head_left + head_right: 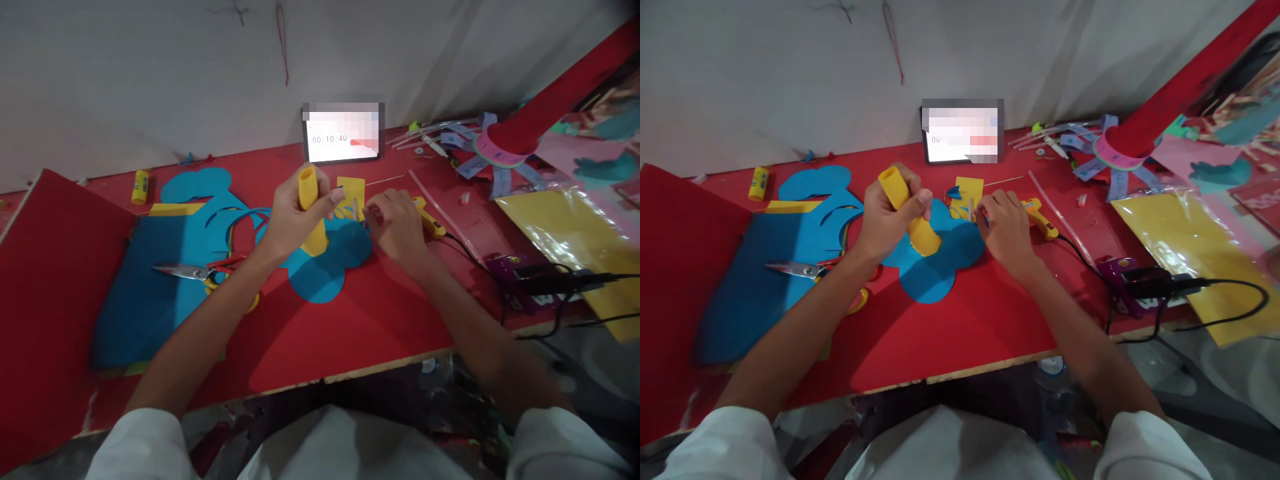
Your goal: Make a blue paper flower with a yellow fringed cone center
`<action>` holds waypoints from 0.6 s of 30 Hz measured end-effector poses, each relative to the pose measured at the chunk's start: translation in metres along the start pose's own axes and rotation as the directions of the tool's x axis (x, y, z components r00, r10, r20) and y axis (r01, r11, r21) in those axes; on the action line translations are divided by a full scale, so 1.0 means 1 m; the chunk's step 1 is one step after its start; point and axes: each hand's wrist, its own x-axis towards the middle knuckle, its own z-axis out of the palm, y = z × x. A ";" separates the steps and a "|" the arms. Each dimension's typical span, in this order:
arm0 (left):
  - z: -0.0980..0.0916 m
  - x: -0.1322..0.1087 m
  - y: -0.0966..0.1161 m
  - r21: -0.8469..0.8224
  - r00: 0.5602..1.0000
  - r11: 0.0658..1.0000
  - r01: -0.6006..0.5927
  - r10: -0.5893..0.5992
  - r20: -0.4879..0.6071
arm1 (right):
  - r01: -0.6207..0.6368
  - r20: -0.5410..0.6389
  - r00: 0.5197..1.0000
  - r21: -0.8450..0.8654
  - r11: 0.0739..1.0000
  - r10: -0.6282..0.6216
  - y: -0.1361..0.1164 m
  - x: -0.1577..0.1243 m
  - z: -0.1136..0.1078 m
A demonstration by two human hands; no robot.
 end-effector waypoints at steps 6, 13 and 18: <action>0.001 -0.001 -0.003 -0.046 1.000 0.999 0.002 -0.001 0.023 | -0.025 0.167 0.985 -0.128 0.992 0.046 -0.002 0.021 0.012; 0.008 -0.005 -0.005 -0.041 0.999 0.999 -0.001 0.003 0.038 | -0.014 0.352 0.926 -0.337 0.941 0.139 -0.023 0.040 0.016; 0.006 -0.007 -0.002 -0.028 0.999 1.000 0.003 -0.002 0.047 | 0.002 0.368 0.922 -0.318 0.948 0.122 -0.021 0.045 0.016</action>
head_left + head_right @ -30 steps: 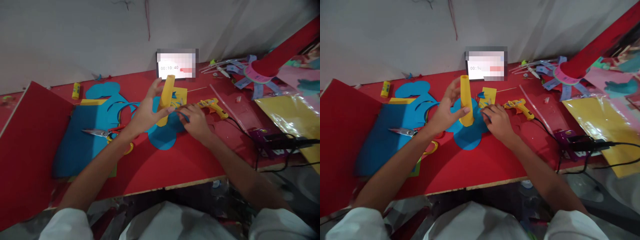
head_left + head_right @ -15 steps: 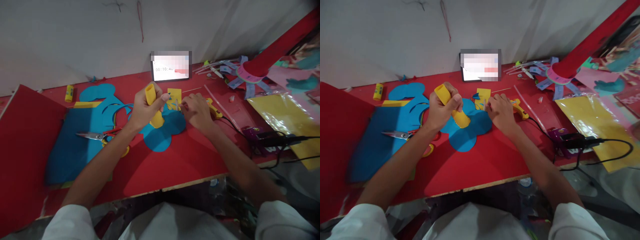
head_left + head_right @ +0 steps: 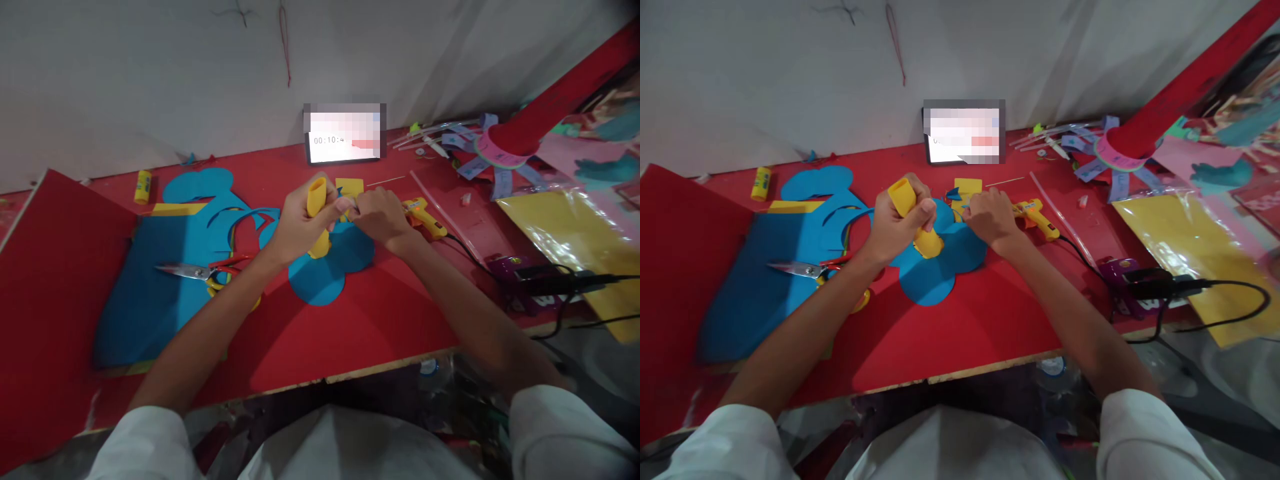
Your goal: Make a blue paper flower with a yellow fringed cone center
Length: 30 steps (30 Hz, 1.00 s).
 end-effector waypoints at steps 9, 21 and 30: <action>0.000 0.002 -0.002 -0.007 0.999 0.999 0.039 -0.039 0.009 | -0.106 -0.206 0.968 0.184 0.977 0.144 0.003 -0.001 -0.023; -0.003 0.002 -0.002 0.034 0.997 0.997 0.072 -0.072 -0.012 | 0.246 -0.374 0.922 0.763 0.597 0.099 -0.005 -0.044 -0.019; -0.002 0.007 0.003 0.053 0.998 0.997 0.054 -0.053 -0.018 | 0.269 -0.263 0.961 0.794 0.545 -0.090 -0.014 -0.049 -0.009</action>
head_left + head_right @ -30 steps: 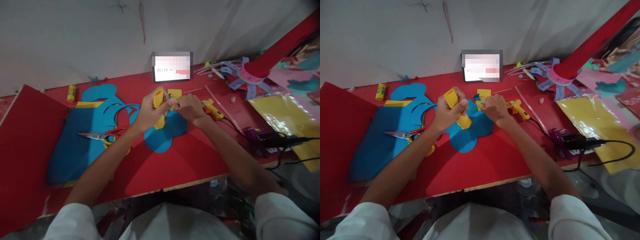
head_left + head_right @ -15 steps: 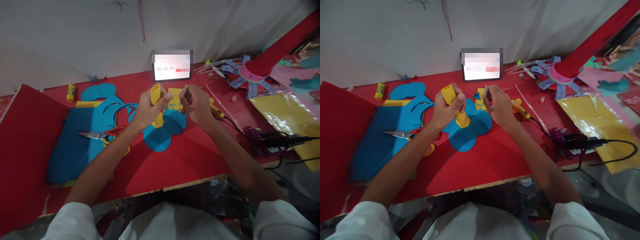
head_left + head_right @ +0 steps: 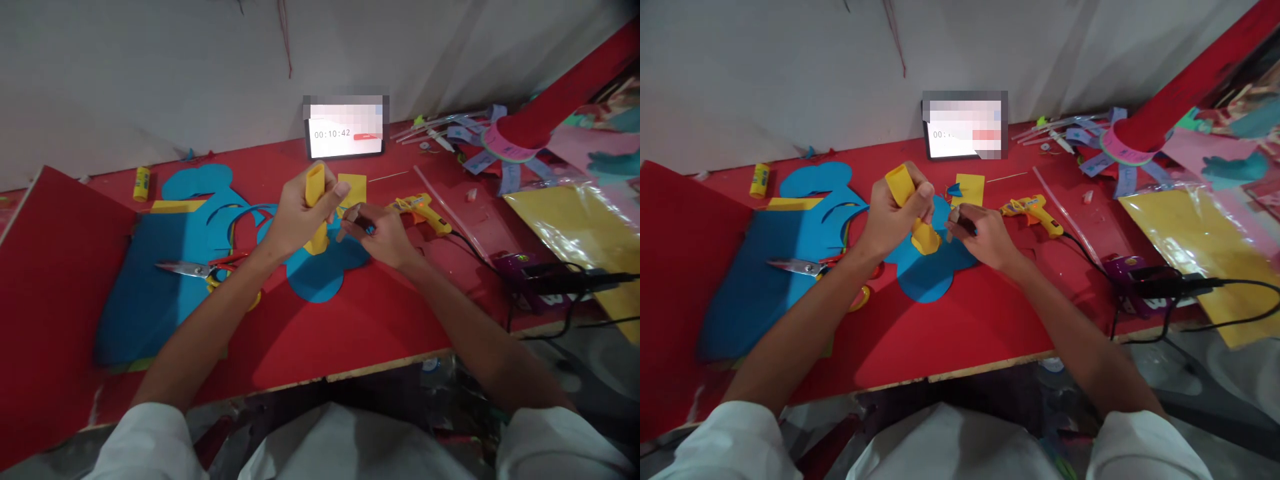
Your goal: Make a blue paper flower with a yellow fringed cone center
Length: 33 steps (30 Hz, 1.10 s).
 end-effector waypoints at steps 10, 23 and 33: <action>0.001 0.001 -0.001 -0.031 0.999 0.999 0.016 -0.017 -0.043 | 0.022 0.094 0.995 -0.033 0.999 -0.019 0.004 -0.002 0.012; 0.010 -0.007 -0.007 0.127 0.970 0.992 -0.009 0.040 -0.240 | -0.001 0.003 1.000 -0.094 0.996 0.001 0.007 0.005 0.018; 0.017 -0.007 0.000 0.078 0.964 0.996 -0.048 0.067 -0.256 | -0.080 -0.273 0.953 0.178 0.981 0.127 0.010 0.001 0.003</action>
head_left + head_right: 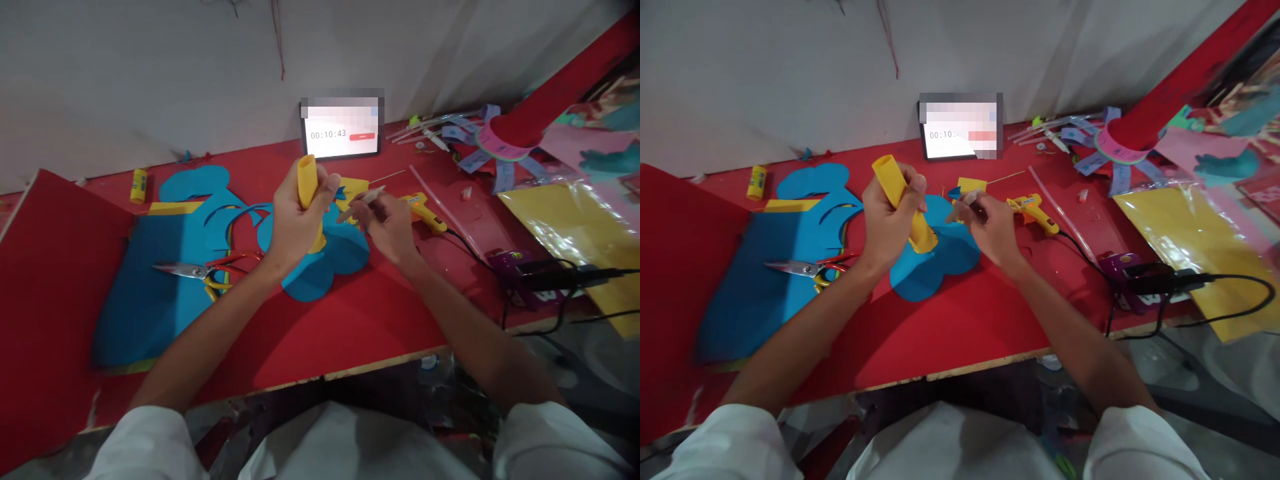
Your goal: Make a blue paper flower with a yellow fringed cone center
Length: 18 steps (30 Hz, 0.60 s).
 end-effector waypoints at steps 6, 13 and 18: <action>-0.013 0.012 0.017 -0.061 0.981 0.998 0.017 -0.005 0.194 | 0.018 -0.097 0.995 0.079 0.997 -0.010 0.001 -0.002 -0.006; -0.020 0.014 -0.008 -0.162 0.928 0.977 0.137 -0.069 0.366 | 0.101 0.188 0.979 -0.125 0.987 -0.076 -0.008 -0.008 0.000; -0.015 0.011 -0.014 -0.162 0.921 0.970 0.184 -0.113 0.372 | 0.130 0.337 0.939 -0.177 0.976 -0.063 -0.005 -0.010 0.010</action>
